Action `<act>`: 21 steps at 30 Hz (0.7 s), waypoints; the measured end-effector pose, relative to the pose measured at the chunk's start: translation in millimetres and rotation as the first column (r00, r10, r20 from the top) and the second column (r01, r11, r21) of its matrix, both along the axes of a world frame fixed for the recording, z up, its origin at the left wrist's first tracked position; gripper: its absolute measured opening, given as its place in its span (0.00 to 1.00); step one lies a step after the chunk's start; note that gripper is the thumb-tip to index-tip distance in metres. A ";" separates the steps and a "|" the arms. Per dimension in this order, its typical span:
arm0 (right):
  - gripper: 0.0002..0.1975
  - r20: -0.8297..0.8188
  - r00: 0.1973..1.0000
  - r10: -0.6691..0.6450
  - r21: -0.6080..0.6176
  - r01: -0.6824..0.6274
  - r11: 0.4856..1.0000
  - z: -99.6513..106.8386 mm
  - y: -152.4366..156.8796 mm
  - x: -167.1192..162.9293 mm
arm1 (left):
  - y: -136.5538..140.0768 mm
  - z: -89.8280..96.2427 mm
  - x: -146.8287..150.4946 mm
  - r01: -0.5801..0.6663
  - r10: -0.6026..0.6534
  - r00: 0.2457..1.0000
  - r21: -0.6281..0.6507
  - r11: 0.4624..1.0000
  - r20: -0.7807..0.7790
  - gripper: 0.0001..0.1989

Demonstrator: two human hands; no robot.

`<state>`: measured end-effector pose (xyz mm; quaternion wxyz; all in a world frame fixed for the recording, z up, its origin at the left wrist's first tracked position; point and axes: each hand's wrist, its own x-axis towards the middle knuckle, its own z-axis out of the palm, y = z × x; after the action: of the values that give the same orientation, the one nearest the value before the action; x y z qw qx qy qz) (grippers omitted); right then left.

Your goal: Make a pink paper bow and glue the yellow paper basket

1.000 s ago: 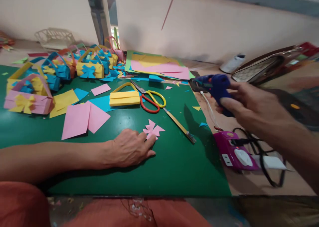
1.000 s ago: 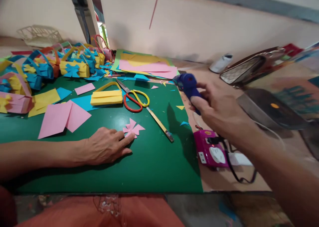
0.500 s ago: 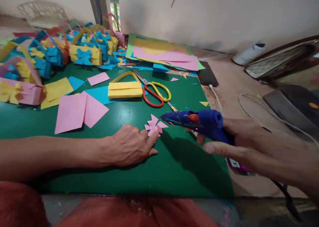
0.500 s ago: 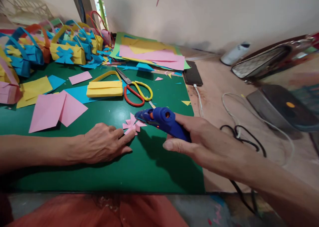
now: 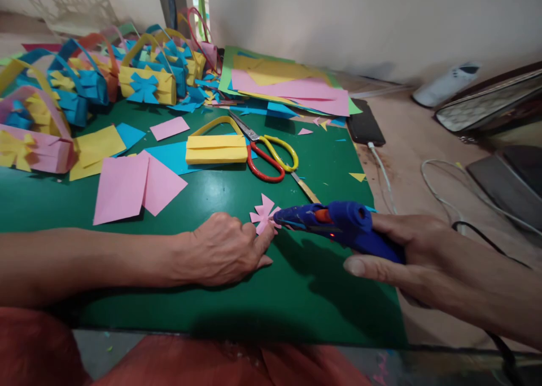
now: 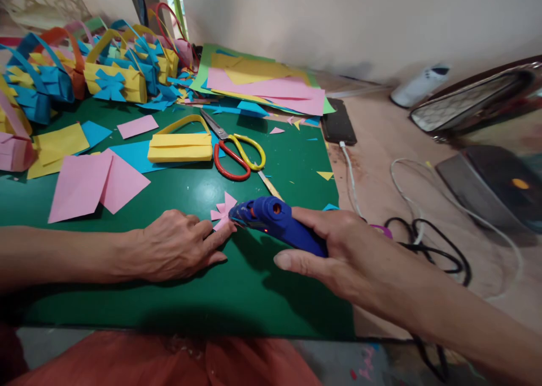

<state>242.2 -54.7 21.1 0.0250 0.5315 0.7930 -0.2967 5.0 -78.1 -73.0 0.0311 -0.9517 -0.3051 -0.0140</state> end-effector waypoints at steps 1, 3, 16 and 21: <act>0.20 -0.001 1.000 -0.009 -0.019 0.009 1.000 -0.6 0.5 -0.1 | 0.0 0.3 0.1 0.000 0.000 1.000 -0.008 1.000 -0.007 0.24; 0.20 -0.007 1.000 -0.027 -0.062 0.026 0.998 -2.2 1.2 -0.1 | 0.0 0.6 0.3 -0.003 0.002 1.000 -0.018 1.000 -0.011 0.24; 0.17 -0.031 0.992 -0.123 -0.157 0.116 0.981 -5.8 -0.8 -1.3 | 1.1 0.8 0.9 -0.007 0.006 1.000 -0.028 1.000 -0.016 0.24; 0.22 0.011 0.986 -0.166 -0.080 0.167 0.983 -8.8 -0.8 -0.1 | -0.1 -0.8 0.4 -0.009 0.009 1.000 -0.010 1.000 -0.012 0.24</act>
<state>242.1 -55.5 12.3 0.0231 0.5951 0.7332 -0.3282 5.4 -78.2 -73.8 0.0280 -0.9506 -0.3092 -0.0066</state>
